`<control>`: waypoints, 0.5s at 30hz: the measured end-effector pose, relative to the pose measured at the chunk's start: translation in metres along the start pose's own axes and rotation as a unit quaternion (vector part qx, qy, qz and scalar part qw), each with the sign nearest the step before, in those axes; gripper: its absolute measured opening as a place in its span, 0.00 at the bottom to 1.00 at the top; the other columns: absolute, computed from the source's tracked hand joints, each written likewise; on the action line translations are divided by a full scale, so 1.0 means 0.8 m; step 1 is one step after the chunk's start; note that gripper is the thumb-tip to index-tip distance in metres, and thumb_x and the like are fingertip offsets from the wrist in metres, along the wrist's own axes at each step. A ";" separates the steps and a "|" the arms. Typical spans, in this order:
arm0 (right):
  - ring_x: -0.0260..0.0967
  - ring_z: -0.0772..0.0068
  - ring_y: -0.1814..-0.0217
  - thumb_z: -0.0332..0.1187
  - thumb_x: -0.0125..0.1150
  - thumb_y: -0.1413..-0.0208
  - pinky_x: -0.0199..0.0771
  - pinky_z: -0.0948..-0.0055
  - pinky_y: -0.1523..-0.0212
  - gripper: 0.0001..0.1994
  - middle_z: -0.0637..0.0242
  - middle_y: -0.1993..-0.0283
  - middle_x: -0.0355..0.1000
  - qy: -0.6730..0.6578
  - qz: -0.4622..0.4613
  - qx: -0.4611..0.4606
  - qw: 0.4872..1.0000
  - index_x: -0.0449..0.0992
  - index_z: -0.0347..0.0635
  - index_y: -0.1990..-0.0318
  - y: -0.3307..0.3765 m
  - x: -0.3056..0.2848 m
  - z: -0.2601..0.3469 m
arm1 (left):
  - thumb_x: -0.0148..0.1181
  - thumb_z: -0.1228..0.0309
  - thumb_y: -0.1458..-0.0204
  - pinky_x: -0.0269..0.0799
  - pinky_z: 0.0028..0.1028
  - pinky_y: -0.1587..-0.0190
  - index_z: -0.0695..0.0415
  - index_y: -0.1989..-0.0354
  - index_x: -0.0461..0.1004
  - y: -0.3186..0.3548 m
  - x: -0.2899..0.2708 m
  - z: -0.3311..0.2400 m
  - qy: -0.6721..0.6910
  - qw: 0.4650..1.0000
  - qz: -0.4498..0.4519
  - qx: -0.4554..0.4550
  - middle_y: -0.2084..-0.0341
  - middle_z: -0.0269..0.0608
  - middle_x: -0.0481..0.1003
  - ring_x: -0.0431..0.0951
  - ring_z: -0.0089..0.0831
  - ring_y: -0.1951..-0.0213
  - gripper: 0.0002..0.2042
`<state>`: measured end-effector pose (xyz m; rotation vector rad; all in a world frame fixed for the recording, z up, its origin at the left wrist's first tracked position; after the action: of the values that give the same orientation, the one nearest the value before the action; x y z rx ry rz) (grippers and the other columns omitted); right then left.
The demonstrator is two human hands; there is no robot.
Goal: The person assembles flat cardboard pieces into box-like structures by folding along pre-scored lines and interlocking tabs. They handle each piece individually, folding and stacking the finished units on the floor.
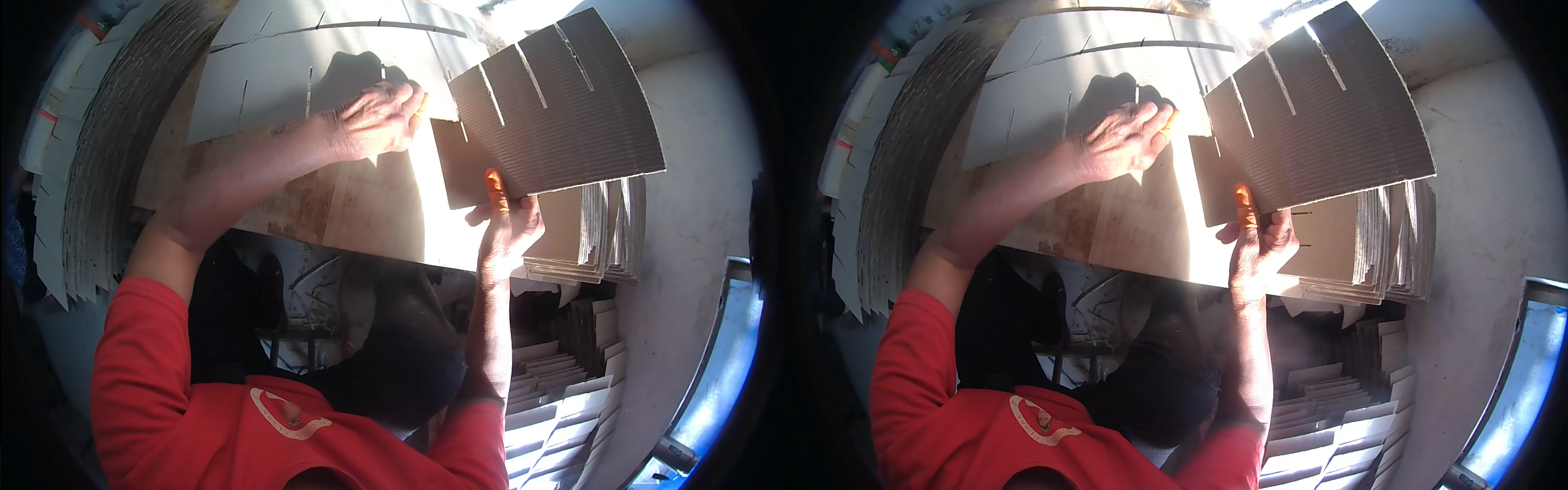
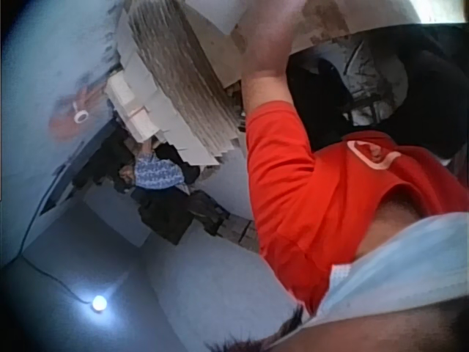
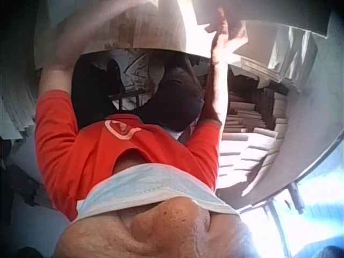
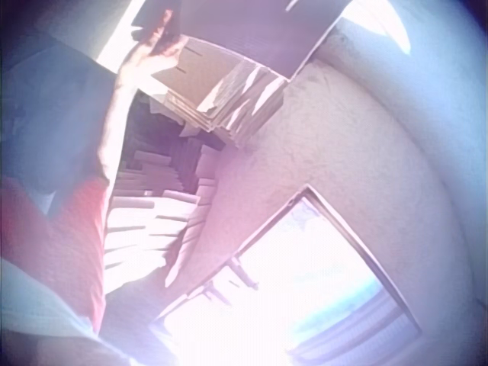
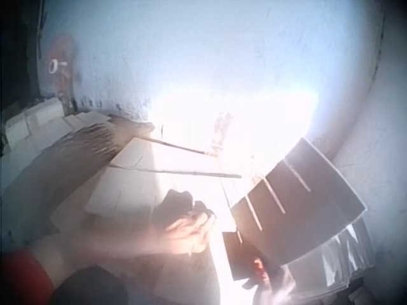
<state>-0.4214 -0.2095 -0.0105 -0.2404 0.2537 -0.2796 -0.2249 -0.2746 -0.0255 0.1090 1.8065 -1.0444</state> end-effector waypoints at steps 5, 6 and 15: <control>0.68 0.80 0.85 0.22 0.56 0.43 0.67 0.82 0.83 0.06 0.63 0.78 0.73 -0.005 0.037 0.056 0.998 0.73 0.31 0.59 -0.011 0.012 -0.024 | 0.58 0.79 0.57 0.70 0.28 0.73 0.75 0.58 0.70 0.012 -0.018 -0.080 -0.089 0.985 0.011 0.145 0.71 0.44 0.66 0.67 0.30 0.74 0.17; 0.69 0.80 0.85 0.20 0.54 0.43 0.68 0.81 0.82 0.06 0.63 0.77 0.73 0.009 0.043 0.076 0.996 0.73 0.29 0.60 -0.011 0.015 -0.023 | 0.58 0.79 0.58 0.70 0.28 0.74 0.77 0.59 0.70 0.018 -0.022 -0.088 -0.061 0.989 0.009 0.136 0.71 0.44 0.67 0.66 0.30 0.74 0.17; 0.64 0.83 0.87 0.13 0.42 0.50 0.62 0.82 0.85 0.17 0.63 0.76 0.73 -0.008 0.056 0.057 0.997 0.72 0.31 0.54 0.003 0.034 -0.036 | 0.67 0.55 0.58 0.74 0.30 0.69 0.71 0.58 0.73 0.037 -0.028 -0.087 0.097 0.992 0.024 0.081 0.65 0.52 0.75 0.74 0.35 0.67 0.29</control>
<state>-0.4033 -0.2211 -0.0443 -0.1144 0.2331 -0.1796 -0.2484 -0.1999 -0.0169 0.3608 1.8799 -1.1786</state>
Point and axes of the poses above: each hand's wrist, its own y-axis away from the middle knuckle, its own x-axis out of the palm, z = x × y, the point moved 8 cm from there along -y, towards the middle knuckle
